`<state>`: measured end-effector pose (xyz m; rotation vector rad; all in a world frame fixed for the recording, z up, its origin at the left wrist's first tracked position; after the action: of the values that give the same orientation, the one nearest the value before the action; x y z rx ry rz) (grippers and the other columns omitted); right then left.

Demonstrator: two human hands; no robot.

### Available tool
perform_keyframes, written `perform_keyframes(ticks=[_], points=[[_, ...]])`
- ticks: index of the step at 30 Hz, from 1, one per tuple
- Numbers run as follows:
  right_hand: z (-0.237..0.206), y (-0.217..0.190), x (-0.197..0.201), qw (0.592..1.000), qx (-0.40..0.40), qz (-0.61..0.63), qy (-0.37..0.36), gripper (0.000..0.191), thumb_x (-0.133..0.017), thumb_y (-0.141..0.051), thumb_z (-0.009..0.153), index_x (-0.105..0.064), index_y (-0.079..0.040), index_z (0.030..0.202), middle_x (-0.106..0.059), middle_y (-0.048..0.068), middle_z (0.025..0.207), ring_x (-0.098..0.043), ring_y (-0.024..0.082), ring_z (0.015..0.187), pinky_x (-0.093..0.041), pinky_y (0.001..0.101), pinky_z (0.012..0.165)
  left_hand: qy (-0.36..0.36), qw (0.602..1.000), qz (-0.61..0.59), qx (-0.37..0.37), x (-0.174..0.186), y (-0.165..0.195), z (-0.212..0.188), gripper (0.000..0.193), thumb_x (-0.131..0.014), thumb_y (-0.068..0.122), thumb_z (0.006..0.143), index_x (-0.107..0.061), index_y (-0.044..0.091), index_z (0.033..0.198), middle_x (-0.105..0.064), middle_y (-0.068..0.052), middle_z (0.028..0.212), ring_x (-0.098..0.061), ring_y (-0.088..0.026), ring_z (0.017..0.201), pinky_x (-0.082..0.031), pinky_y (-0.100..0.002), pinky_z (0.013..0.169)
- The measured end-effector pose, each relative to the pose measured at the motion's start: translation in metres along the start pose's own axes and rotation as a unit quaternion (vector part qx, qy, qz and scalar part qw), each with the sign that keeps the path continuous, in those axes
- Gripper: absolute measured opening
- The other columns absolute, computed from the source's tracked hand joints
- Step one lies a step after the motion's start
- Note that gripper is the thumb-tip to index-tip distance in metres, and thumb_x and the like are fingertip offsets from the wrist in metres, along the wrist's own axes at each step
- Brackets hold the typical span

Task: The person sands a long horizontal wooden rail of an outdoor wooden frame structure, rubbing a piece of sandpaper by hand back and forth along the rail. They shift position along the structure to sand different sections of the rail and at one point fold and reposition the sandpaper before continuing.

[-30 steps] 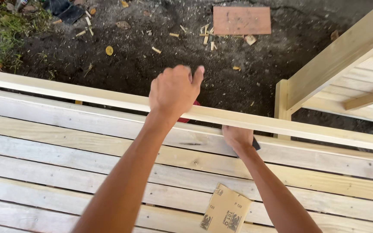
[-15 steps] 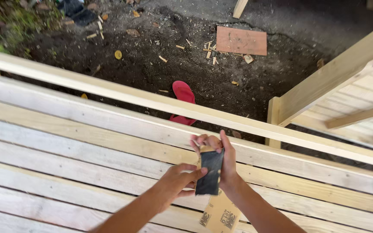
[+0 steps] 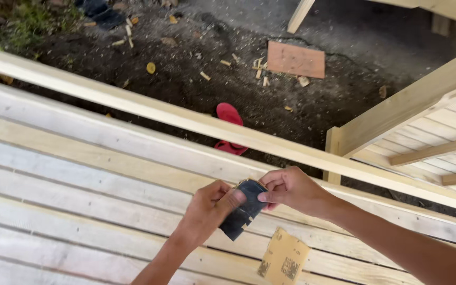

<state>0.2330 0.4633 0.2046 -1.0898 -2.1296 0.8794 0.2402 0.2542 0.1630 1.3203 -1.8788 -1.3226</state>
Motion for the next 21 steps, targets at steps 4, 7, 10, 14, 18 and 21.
perform_keyframes(ticks=[4,7,10,14,18,21], points=[[-0.006,-0.012,0.013,0.999,-0.051,-0.001,-0.013,0.027,-0.071,-0.016,0.089,-0.073,0.0,0.109,-0.077,0.008,0.09,-0.076,0.015,0.079,-0.064,0.031,0.076,-0.063,0.996,0.043,-0.042,0.001,0.033,0.007,0.022,-0.081,0.014,0.084,-0.07,-0.004,0.089,-0.071,-0.005,0.072,-0.057,-0.007,0.065,-0.049,-0.029,0.06],[-0.016,-0.014,0.011,0.999,-0.017,0.006,-0.039,0.027,-0.064,-0.022,0.096,-0.074,0.0,0.107,-0.076,0.007,0.09,-0.073,0.012,0.078,-0.064,0.0311,0.073,-0.067,0.986,0.136,-0.075,0.0,0.051,0.003,0.021,-0.082,0.014,0.082,-0.072,-0.003,0.087,-0.072,-0.005,0.07,-0.062,-0.008,0.065,-0.051,-0.028,0.061],[-0.029,-0.002,0.009,0.999,0.002,-0.002,-0.045,0.031,-0.059,-0.025,0.098,-0.075,0.002,0.1,-0.079,0.009,0.083,-0.075,0.014,0.073,-0.063,0.0311,0.068,-0.078,0.988,0.118,-0.056,-0.008,0.061,-0.003,0.021,-0.08,0.019,0.085,-0.075,-0.001,0.089,-0.074,-0.003,0.071,-0.064,-0.008,0.063,-0.052,-0.028,0.056],[-0.053,0.017,0.035,1.0,0.016,-0.011,-0.003,0.033,-0.06,-0.024,0.099,-0.071,0.005,0.092,-0.075,0.01,0.076,-0.076,0.016,0.066,-0.062,0.0324,0.063,-0.091,0.992,0.081,-0.017,-0.042,0.065,-0.006,0.025,-0.078,0.023,0.087,-0.074,0.0,0.094,-0.072,-0.004,0.072,-0.066,-0.011,0.062,-0.055,-0.029,0.053],[-0.09,0.032,0.076,0.998,0.037,-0.043,0.04,0.032,-0.06,-0.026,0.098,-0.074,0.002,0.091,-0.076,0.012,0.07,-0.07,0.016,0.06,-0.059,0.031,0.06,-0.114,0.992,0.046,-0.013,-0.088,0.063,-0.008,0.027,-0.082,0.021,0.084,-0.073,-0.001,0.097,-0.072,-0.004,0.076,-0.071,-0.01,0.068,-0.062,-0.028,0.058],[-0.118,0.051,0.093,0.999,0.026,-0.013,0.026,0.033,-0.059,-0.027,0.098,-0.073,0.001,0.088,-0.076,0.01,0.07,-0.072,0.016,0.062,-0.06,0.0309,0.061,-0.099,0.99,0.086,-0.046,-0.122,0.067,-0.005,0.029,-0.081,0.022,0.087,-0.072,-0.005,0.092,-0.071,-0.006,0.073,-0.07,-0.011,0.065,-0.06,-0.028,0.056]])
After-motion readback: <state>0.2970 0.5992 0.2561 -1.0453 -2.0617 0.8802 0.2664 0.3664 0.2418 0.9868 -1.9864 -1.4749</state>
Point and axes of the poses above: each hand's wrist, its own z-axis towards the middle knuckle, its own x-axis out of the back of the hand, y = z × x, the point moved 5 cm from there along z, towards the middle knuckle
